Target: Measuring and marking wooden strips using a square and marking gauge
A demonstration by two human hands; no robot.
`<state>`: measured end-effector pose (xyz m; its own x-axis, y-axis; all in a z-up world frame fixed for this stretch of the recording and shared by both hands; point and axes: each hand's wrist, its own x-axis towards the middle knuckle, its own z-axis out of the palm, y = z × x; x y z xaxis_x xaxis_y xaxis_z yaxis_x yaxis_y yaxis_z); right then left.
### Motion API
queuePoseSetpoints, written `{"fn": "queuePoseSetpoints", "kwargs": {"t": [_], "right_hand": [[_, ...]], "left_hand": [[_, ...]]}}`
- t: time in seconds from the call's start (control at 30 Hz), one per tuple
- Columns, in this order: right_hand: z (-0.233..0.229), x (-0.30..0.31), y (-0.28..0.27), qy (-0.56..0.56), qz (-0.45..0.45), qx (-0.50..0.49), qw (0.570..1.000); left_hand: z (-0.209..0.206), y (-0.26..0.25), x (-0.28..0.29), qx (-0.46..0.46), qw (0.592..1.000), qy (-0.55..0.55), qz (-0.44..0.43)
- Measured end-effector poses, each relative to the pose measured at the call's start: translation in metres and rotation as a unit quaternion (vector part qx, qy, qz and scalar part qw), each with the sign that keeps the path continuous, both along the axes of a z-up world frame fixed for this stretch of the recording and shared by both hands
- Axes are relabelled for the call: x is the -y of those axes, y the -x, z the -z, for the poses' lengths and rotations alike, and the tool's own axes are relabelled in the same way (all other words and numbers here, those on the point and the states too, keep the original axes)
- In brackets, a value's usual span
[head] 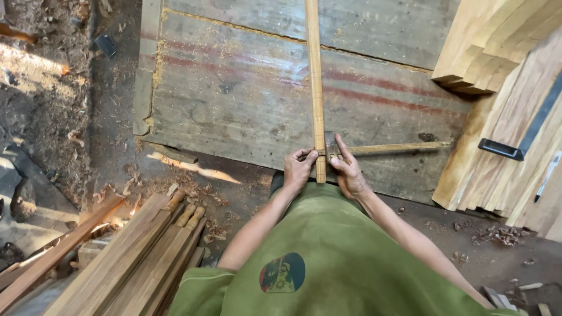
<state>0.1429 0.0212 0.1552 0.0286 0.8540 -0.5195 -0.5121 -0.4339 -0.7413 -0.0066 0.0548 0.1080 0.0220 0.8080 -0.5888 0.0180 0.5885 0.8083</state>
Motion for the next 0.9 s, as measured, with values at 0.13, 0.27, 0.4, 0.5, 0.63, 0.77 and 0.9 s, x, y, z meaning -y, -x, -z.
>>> {"fn": "queuePoseSetpoints", "kwargs": {"t": [0.13, 0.27, 0.4, 0.5, 0.63, 0.77, 0.9], "right_hand": [[0.022, 0.006, -0.001, 0.000, 0.049, -0.033, 0.998], [0.035, 0.008, -0.003, -0.002, 0.070, -0.030, 0.997], [0.009, -0.001, 0.003, -0.013, 0.086, -0.018, 0.996], [-0.027, -0.004, 0.006, 0.007, 0.080, 0.008, 0.997], [-0.054, -0.001, -0.020, -0.057, 0.075, 0.002, 0.996], [-0.123, 0.013, -0.035, -0.116, 0.042, -0.079, 0.989], [-0.175, 0.022, -0.011, -0.101, 0.017, -0.072, 0.992]], "left_hand": [[-0.012, 0.002, -0.001, 0.010, 1.000, 0.006, -0.011], [-0.005, 0.002, -0.001, 0.001, 1.000, 0.013, 0.003], [0.005, 0.002, -0.002, -0.006, 1.000, 0.007, 0.019], [-0.006, 0.000, -0.007, -0.049, 0.997, 0.016, 0.050], [-0.130, -0.004, -0.035, 0.082, 0.996, 0.027, -0.029], [-0.251, 0.007, -0.047, 0.025, 0.953, 0.003, 0.300], [-0.287, 0.002, -0.013, 0.019, 0.964, -0.021, 0.264]]}}
